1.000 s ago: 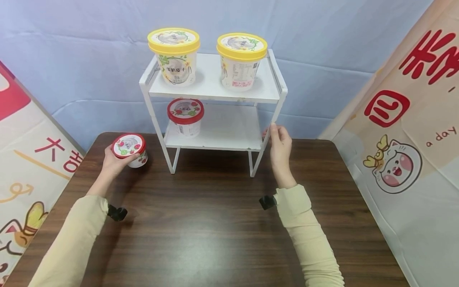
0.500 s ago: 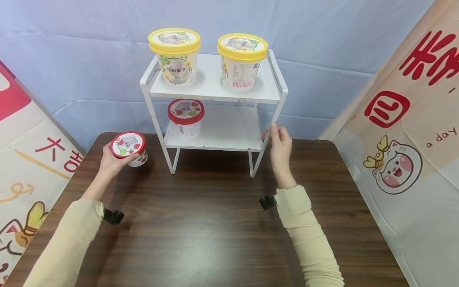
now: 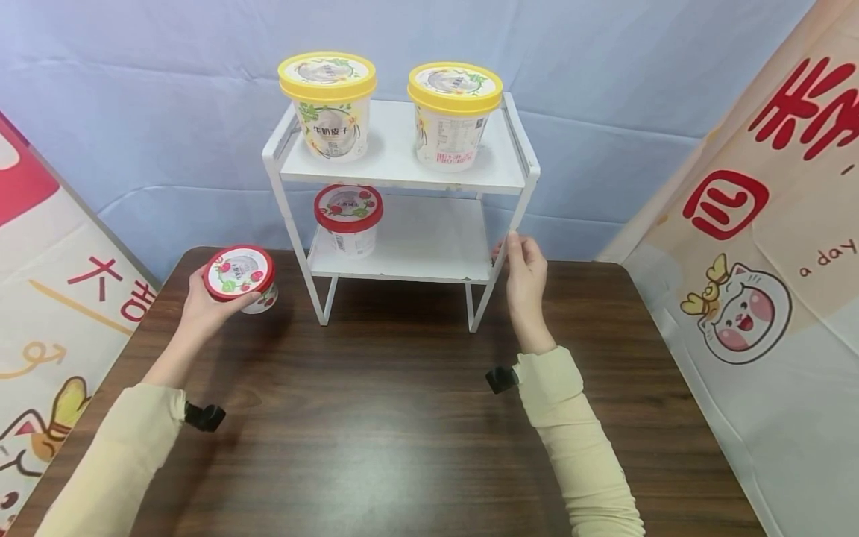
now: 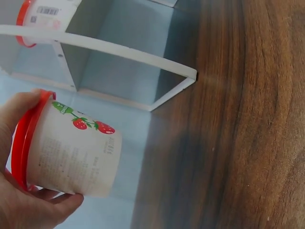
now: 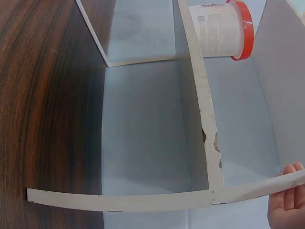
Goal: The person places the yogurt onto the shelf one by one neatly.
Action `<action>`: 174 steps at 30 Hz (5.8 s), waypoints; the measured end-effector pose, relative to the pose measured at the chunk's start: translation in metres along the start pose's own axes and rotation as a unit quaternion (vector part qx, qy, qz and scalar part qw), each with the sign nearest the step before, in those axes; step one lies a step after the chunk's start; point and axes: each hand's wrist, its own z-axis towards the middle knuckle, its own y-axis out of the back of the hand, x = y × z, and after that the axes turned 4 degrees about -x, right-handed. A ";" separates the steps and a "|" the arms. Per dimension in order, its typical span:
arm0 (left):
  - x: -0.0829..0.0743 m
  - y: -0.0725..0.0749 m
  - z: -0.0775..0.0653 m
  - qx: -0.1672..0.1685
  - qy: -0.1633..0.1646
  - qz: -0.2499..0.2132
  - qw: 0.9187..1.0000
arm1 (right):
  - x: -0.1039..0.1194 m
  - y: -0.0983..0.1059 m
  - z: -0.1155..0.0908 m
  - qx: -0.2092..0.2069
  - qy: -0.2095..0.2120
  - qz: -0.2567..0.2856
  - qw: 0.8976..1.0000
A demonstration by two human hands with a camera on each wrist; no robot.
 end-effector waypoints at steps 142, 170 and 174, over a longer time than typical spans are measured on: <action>-0.129 -0.067 -0.062 0.182 -0.194 -0.015 0.964 | 0.000 0.001 0.001 0.000 -0.001 0.015 1.000; -0.162 -0.088 -0.056 0.170 -0.198 -0.055 0.964 | -0.001 0.002 0.001 0.005 0.000 0.012 1.000; -0.167 -0.092 -0.053 0.171 -0.191 -0.052 0.965 | 0.000 0.002 0.000 0.011 0.003 0.010 1.000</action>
